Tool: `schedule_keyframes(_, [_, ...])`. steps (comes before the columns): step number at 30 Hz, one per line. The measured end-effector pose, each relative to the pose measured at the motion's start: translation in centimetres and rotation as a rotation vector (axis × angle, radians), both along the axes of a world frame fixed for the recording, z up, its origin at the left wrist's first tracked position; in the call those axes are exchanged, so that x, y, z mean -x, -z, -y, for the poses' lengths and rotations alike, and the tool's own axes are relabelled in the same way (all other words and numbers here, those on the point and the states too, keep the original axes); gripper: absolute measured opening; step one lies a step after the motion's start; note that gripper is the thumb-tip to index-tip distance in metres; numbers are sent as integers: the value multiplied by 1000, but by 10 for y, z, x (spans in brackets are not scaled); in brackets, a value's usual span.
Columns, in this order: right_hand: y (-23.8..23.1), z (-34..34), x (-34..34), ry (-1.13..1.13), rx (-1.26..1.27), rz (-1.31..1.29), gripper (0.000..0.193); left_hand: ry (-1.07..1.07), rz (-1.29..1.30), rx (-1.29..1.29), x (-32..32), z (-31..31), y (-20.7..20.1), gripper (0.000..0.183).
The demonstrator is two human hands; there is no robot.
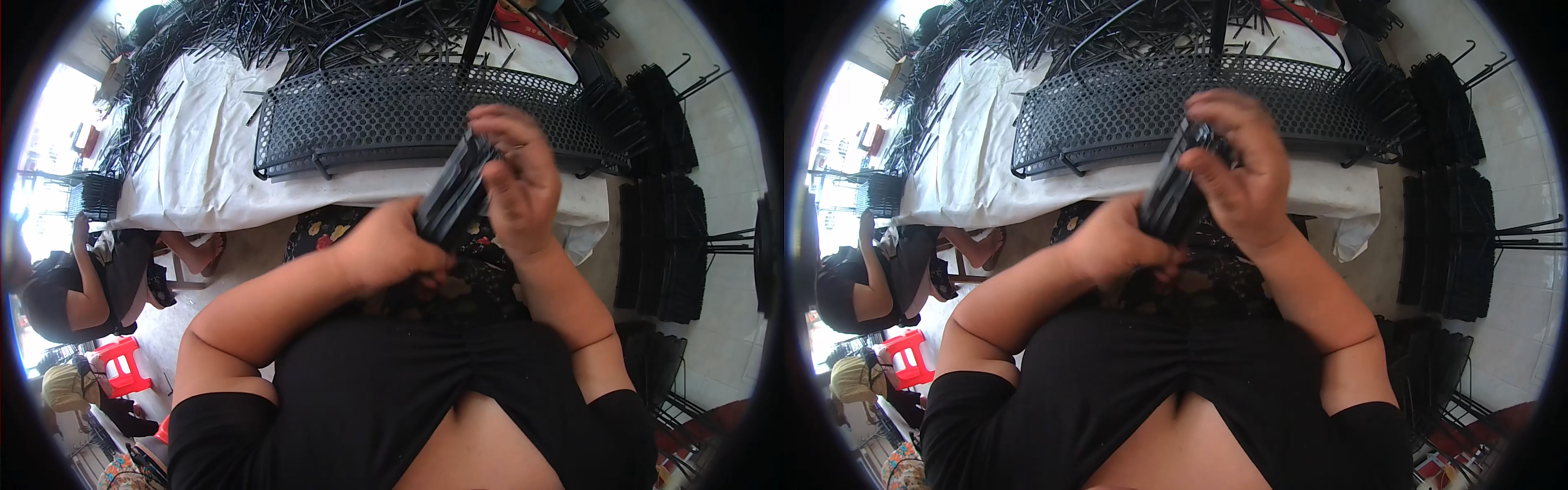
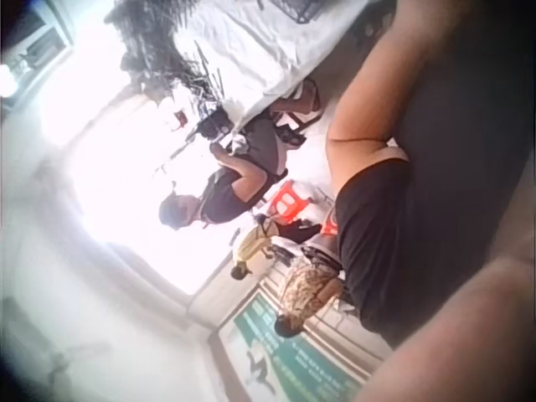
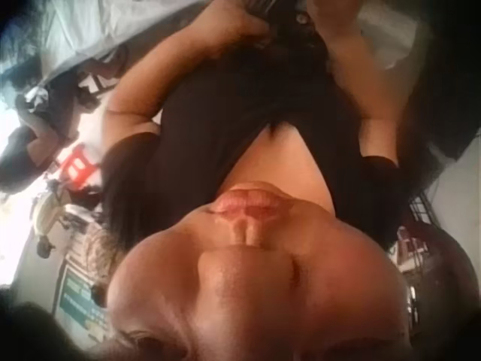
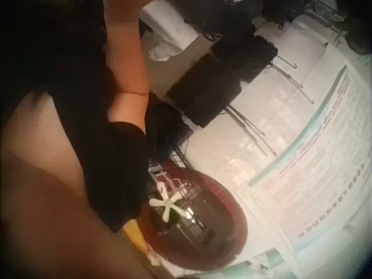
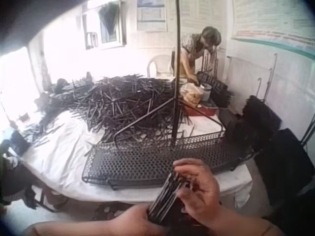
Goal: The person sorts bundles of plastic strips by hand and inserts them into the holes of a perforated metal rack before gathering more plastic strips from a pile on the table.
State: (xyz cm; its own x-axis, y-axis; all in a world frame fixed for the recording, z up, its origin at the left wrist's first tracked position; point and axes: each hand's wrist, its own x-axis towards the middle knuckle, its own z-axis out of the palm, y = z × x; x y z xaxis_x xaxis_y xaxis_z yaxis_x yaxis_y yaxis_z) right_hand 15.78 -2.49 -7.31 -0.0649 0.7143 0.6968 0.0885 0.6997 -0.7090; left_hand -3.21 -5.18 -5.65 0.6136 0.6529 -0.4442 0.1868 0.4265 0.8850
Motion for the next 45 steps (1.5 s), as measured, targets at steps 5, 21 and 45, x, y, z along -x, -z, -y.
schedule_keyframes(5, [9,9,-51,172,10,-247,42,-567,-548,-813,75,-54,-20,56])
schedule_keyframes(21, [26,43,-108,474,155,48,25,-328,-1699,-627,232,-109,71,25])
schedule_keyframes(45, [25,25,-39,119,666,-135,23,-283,245,497,-29,-13,39,15])
